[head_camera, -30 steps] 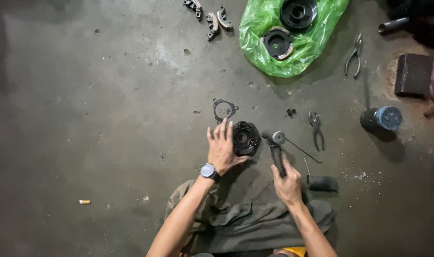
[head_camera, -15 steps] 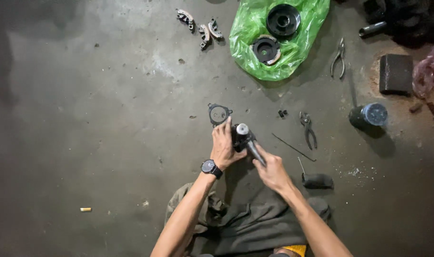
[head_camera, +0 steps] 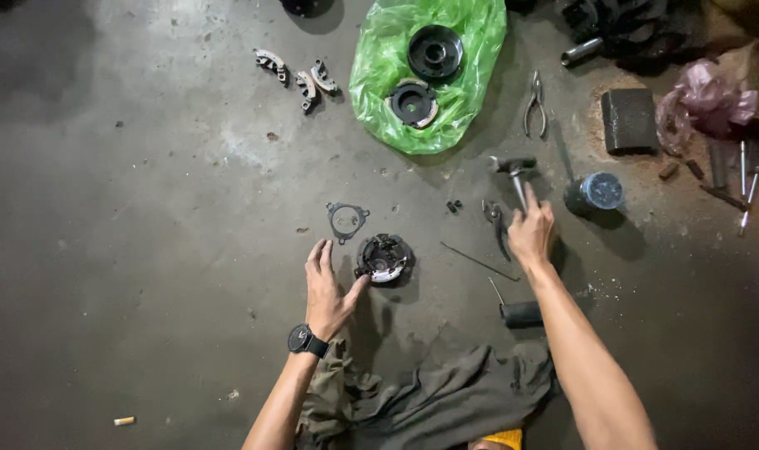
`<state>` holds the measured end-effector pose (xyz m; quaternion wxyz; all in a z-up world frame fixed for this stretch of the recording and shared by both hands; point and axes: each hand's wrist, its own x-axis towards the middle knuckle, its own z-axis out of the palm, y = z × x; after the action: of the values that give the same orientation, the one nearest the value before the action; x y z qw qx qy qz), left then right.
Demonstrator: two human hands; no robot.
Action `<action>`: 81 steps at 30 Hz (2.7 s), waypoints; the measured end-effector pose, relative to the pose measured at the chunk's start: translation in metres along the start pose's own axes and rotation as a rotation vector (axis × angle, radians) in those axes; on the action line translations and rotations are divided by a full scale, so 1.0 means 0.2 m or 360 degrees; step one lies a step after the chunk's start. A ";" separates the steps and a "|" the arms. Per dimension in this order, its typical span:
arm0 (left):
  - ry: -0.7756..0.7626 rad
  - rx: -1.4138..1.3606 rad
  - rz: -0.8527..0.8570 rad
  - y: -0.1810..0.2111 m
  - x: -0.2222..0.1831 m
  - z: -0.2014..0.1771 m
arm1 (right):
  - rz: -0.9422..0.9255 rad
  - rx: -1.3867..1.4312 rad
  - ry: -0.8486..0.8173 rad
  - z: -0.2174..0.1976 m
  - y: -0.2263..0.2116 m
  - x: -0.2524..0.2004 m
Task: Disassembling and inspecting a motorcycle centrifugal clutch assembly on a workshop floor.
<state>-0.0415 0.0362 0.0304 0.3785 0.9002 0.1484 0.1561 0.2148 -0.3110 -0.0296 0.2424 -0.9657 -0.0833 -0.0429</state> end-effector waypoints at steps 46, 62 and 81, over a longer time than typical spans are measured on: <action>-0.0502 -0.2252 -0.1331 0.01 0.08 0.26 | 0.1720 0.2577 -0.1170 0.26 -0.71 -0.64; 0.0003 -0.0731 -0.0710 -0.36 0.15 0.02 | 0.0975 0.1927 -0.0951 0.24 -0.60 -0.43; -0.0907 0.0160 0.0284 -0.09 0.40 0.39 | -0.0099 0.1069 -0.0947 0.19 -0.84 -0.24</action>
<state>0.0592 0.0295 -0.0218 0.3447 0.9348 -0.0359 -0.0777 0.1382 -0.1551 0.0088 0.5065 -0.8007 -0.1877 0.2590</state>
